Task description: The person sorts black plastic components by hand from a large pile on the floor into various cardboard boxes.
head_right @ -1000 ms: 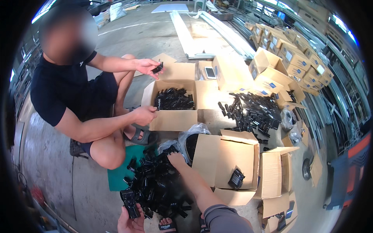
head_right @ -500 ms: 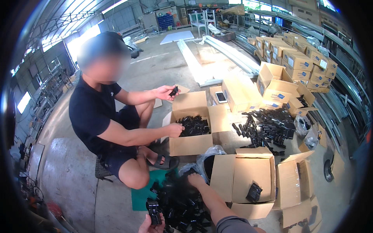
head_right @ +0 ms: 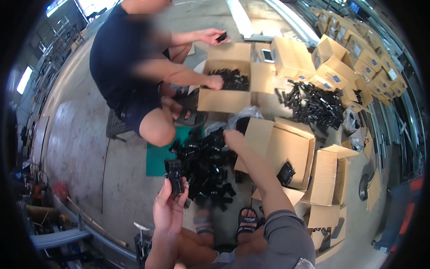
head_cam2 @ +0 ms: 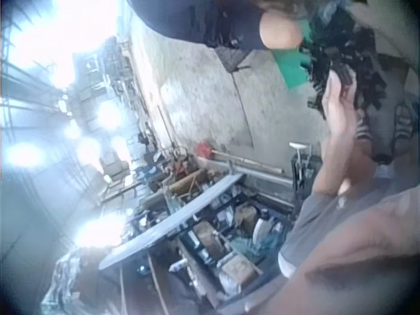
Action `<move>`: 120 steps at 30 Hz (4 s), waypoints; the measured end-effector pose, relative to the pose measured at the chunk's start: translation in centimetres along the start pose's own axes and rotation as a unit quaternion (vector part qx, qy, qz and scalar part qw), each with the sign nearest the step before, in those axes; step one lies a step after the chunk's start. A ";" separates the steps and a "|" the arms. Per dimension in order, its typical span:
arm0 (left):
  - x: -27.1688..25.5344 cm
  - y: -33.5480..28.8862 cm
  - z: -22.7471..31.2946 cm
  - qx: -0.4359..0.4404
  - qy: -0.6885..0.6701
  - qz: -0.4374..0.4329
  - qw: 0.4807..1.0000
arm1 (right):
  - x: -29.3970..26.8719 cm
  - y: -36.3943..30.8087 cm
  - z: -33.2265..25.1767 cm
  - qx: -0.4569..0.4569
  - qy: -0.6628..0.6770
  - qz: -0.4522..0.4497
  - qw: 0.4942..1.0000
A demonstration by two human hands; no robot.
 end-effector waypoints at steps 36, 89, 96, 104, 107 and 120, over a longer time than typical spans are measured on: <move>-1.9 -0.5 2.5 0.006 -0.021 0.040 0.999 | 2.5 4.3 -4.3 -0.009 0.183 0.084 0.980; 3.2 -5.3 -2.6 0.127 0.013 -0.168 0.977 | -29.0 -28.7 -15.8 -0.050 0.367 0.307 0.877; 3.9 -6.1 -1.6 0.173 0.044 -0.176 0.968 | -28.3 -28.7 -15.7 -0.031 0.368 0.316 0.874; 4.0 -6.4 -1.1 0.206 0.091 -0.176 0.958 | -28.4 -28.7 -16.3 -0.050 0.314 0.320 0.892; 4.2 -6.6 -1.2 0.204 0.087 -0.169 0.960 | -28.9 -29.1 -16.4 -0.066 0.316 0.351 0.879; 4.0 -6.6 -1.2 0.206 0.084 -0.177 0.959 | -28.4 -29.2 -15.8 -0.037 0.377 0.326 0.866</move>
Point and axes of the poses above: each hand's wrist, its own y-axis towards the middle knuckle, its own x-axis out of the palm, z = x × y, the point moved 8 cm from there along y, towards the middle knuckle, and after that the axes turned 9 degrees about -y, right-handed, at the moved point
